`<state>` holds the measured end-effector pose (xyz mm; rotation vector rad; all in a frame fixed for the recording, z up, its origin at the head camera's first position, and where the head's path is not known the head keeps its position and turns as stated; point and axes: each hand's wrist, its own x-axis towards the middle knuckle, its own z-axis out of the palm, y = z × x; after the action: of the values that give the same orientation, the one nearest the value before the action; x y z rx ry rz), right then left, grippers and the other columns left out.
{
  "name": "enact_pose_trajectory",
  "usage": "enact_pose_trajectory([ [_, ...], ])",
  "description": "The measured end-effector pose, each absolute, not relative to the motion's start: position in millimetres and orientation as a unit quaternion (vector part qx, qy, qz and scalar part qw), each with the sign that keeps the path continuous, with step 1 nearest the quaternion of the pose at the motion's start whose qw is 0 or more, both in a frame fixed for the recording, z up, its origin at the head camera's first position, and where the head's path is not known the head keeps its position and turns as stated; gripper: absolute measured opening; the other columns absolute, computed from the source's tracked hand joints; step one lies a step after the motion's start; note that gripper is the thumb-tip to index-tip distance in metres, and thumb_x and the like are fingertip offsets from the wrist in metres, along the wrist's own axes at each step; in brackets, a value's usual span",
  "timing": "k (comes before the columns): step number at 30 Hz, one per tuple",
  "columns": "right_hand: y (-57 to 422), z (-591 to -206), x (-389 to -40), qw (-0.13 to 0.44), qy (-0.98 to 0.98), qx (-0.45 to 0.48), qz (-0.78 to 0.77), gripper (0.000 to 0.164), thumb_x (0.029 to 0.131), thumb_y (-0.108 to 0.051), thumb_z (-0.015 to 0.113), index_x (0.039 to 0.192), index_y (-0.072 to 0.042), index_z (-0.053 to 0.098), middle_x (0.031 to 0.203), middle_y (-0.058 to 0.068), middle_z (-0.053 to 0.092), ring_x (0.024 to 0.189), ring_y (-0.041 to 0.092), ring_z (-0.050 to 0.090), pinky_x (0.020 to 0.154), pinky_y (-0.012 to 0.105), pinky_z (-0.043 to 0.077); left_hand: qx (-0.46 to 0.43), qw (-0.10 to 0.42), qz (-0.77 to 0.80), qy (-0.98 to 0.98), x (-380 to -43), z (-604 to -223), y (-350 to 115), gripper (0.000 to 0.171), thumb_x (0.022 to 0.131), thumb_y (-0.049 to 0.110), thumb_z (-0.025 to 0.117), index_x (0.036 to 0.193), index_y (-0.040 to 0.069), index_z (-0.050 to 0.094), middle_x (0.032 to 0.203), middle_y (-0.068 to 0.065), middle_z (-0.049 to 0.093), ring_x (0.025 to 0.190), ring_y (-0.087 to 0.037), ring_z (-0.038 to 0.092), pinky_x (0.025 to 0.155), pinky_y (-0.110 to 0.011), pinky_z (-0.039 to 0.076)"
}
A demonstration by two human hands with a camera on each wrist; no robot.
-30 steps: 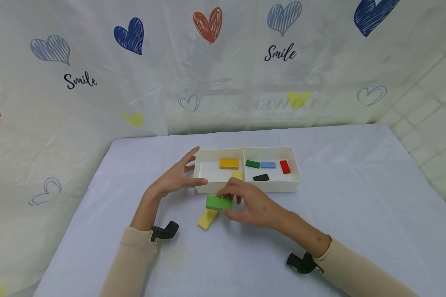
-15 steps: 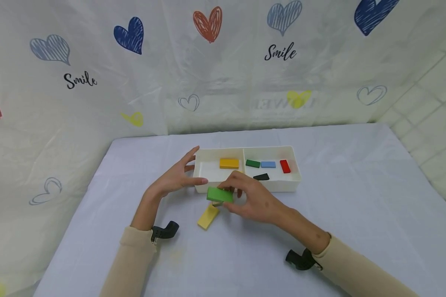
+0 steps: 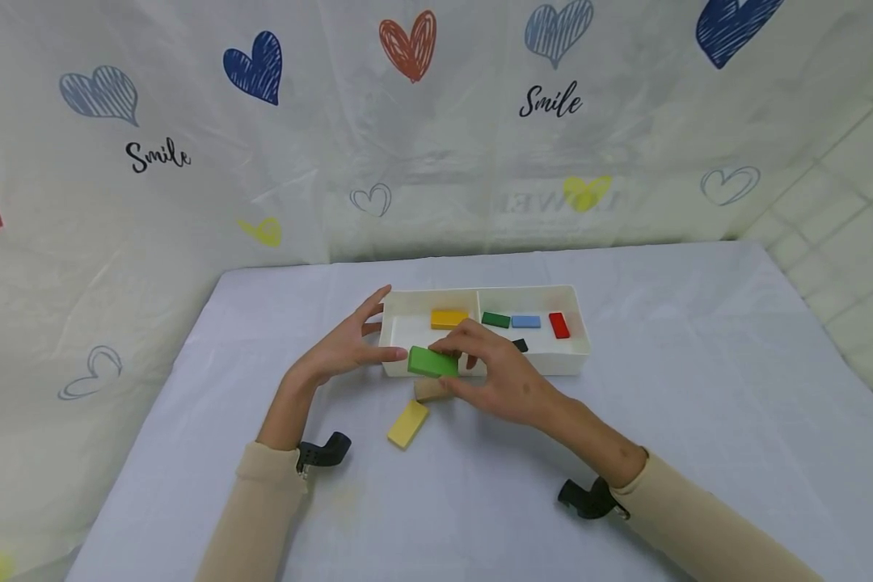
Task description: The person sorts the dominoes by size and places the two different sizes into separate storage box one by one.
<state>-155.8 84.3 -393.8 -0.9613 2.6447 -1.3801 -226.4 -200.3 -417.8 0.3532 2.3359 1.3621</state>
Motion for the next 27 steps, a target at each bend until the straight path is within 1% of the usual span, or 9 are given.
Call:
enact_pose_trajectory([
  [3,83.7,-393.7,-156.8,-0.004,0.846,-0.304,-0.438,0.042,0.089,-0.014,0.083,0.128,-0.021,0.072,0.114,-0.005,0.063,0.098,0.023,0.064,0.081,0.031,0.058,0.128,0.205,0.488,0.839,-226.2,-418.0,-200.4,0.112,0.086,0.042,0.085,0.167,0.040,0.009,0.174,-0.005,0.018,0.159,-0.036,0.029,0.116,-0.062,0.043],
  [6,82.9,-394.1,-158.1,-0.012,0.846,-0.301,-0.440,0.042,0.088,-0.014,0.084,0.129,-0.021,0.072,0.114,-0.005,0.064,0.099,0.018,0.063,0.082,0.033,0.058,0.127,0.204,0.486,0.840,-226.0,-418.1,-200.4,0.112,0.085,0.043,0.085,0.167,0.039,0.009,0.174,-0.005,0.019,0.159,-0.036,0.030,0.116,-0.063,0.042],
  [10,82.7,-394.9,-160.8,-0.020,0.844,-0.299,-0.445,0.043,0.088,-0.013,0.084,0.129,-0.020,0.072,0.113,-0.004,0.064,0.100,0.011,0.061,0.083,0.037,0.059,0.125,0.204,0.483,0.842,-225.7,-418.1,-200.0,0.111,0.085,0.044,0.085,0.167,0.041,0.009,0.174,-0.004,0.019,0.159,-0.035,0.029,0.116,-0.064,0.042],
  [12,83.0,-395.6,-162.5,-0.026,0.843,-0.299,-0.447,0.044,0.088,-0.014,0.084,0.130,-0.020,0.072,0.113,-0.003,0.064,0.101,0.011,0.060,0.082,0.036,0.058,0.123,0.204,0.483,0.843,-225.9,-418.1,-199.7,0.111,0.085,0.044,0.085,0.167,0.042,0.010,0.174,-0.004,0.019,0.159,-0.035,0.029,0.116,-0.064,0.042],
  [17,83.2,-395.7,-166.4,-0.037,0.840,-0.299,-0.451,0.045,0.088,-0.013,0.084,0.131,-0.019,0.072,0.114,-0.002,0.065,0.101,0.015,0.060,0.082,0.028,0.057,0.122,0.203,0.482,0.843,-226.2,-417.9,-199.6,0.111,0.085,0.043,0.085,0.167,0.041,0.010,0.174,-0.004,0.019,0.159,-0.035,0.030,0.116,-0.064,0.042],
  [19,83.2,-395.7,-167.7,-0.040,0.838,-0.299,-0.454,0.045,0.088,-0.013,0.084,0.131,-0.018,0.072,0.113,-0.002,0.065,0.101,0.015,0.061,0.082,0.028,0.056,0.123,0.203,0.483,0.843,-226.0,-417.8,-199.6,0.110,0.085,0.042,0.085,0.166,0.042,0.010,0.174,-0.004,0.019,0.159,-0.035,0.030,0.116,-0.063,0.043],
  [21,83.2,-396.2,-169.0,-0.042,0.836,-0.298,-0.459,0.045,0.088,-0.012,0.084,0.131,-0.018,0.072,0.113,-0.001,0.065,0.101,0.014,0.061,0.083,0.030,0.057,0.122,0.203,0.484,0.842,-226.0,-417.9,-199.5,0.110,0.085,0.042,0.085,0.166,0.042,0.011,0.173,-0.004,0.019,0.158,-0.034,0.031,0.116,-0.062,0.043],
  [25,83.6,-396.9,-171.8,-0.039,0.832,-0.291,-0.470,0.044,0.089,-0.011,0.083,0.130,-0.017,0.072,0.113,0.000,0.065,0.102,0.014,0.061,0.085,0.042,0.058,0.117,0.203,0.483,0.844,-226.4,-418.2,-199.2,0.110,0.085,0.043,0.085,0.166,0.043,0.011,0.173,-0.003,0.020,0.158,-0.033,0.031,0.117,-0.062,0.042],
  [27,83.8,-396.9,-173.1,-0.036,0.833,-0.287,-0.472,0.044,0.089,-0.011,0.083,0.130,-0.017,0.072,0.113,0.000,0.064,0.103,0.015,0.061,0.086,0.046,0.058,0.115,0.202,0.481,0.845,-227.0,-418.9,-199.2,0.110,0.085,0.044,0.085,0.166,0.042,0.011,0.173,-0.003,0.020,0.158,-0.033,0.032,0.117,-0.063,0.041],
])
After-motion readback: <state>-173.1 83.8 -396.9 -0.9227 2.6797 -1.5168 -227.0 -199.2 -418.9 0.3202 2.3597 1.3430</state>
